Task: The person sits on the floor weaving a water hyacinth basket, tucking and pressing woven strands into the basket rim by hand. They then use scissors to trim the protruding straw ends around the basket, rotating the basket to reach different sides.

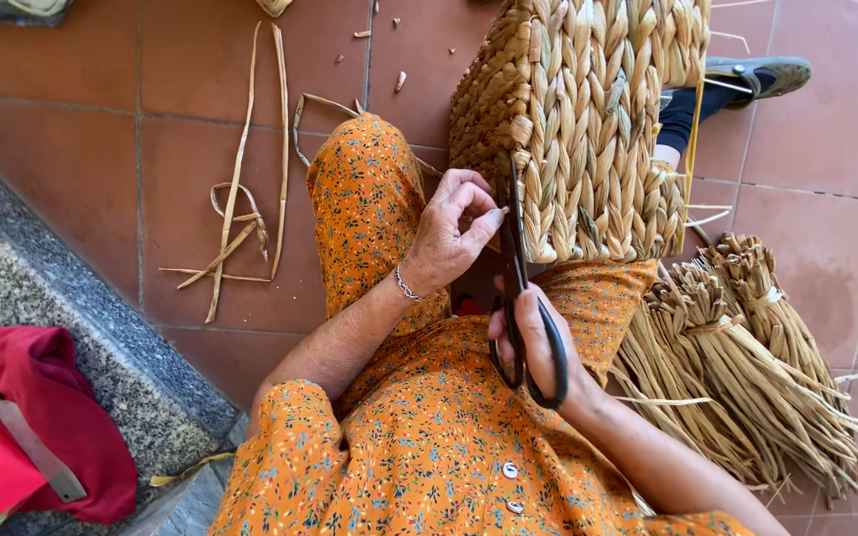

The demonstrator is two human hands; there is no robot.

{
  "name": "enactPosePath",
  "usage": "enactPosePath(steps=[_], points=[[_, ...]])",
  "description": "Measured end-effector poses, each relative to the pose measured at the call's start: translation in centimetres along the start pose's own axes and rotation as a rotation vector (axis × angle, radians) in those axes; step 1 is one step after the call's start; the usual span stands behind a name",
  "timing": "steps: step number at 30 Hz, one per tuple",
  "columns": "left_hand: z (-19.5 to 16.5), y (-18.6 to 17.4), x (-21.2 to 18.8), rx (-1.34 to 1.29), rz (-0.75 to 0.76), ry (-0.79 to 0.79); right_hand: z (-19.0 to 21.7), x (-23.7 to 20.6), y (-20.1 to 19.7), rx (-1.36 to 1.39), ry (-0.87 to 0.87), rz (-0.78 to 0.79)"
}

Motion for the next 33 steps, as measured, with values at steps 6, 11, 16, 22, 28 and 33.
enactPosePath(steps=[6, 11, 16, 22, 28, 33], points=[[0.6, -0.5, 0.1, -0.017, -0.040, 0.051, 0.1, 0.8, 0.9, 0.062, -0.054, 0.002], [2.3, -0.9, -0.7, -0.061, -0.014, -0.047, 0.7, 0.1, 1.2, 0.031, -0.131, -0.019], [4.3, -2.9, 0.1, -0.215, -0.011, -0.305, 2.8, -0.8, 1.1, -0.231, -0.343, -0.002], [-0.4, -6.0, 2.5, -0.050, -0.142, -0.074, 3.6, -3.7, -2.7, -0.219, -0.437, -0.028], [-7.5, -2.8, 5.8, 0.304, -0.066, 0.485, 5.0, -4.3, -9.6, -0.235, -0.615, -0.333], [-8.8, 3.6, 8.3, 0.451, 0.095, 0.763, 7.4, -3.7, -13.3, -0.339, -0.727, -0.501]])
Point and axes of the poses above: each hand's wrist, its own x-axis towards the middle knuckle, its own y-axis out of the palm, z = x × y, the point moved 9 cm from there along x, towards the middle knuckle, and after that the axes turned 14 degrees about -z, right-handed, at the moved point
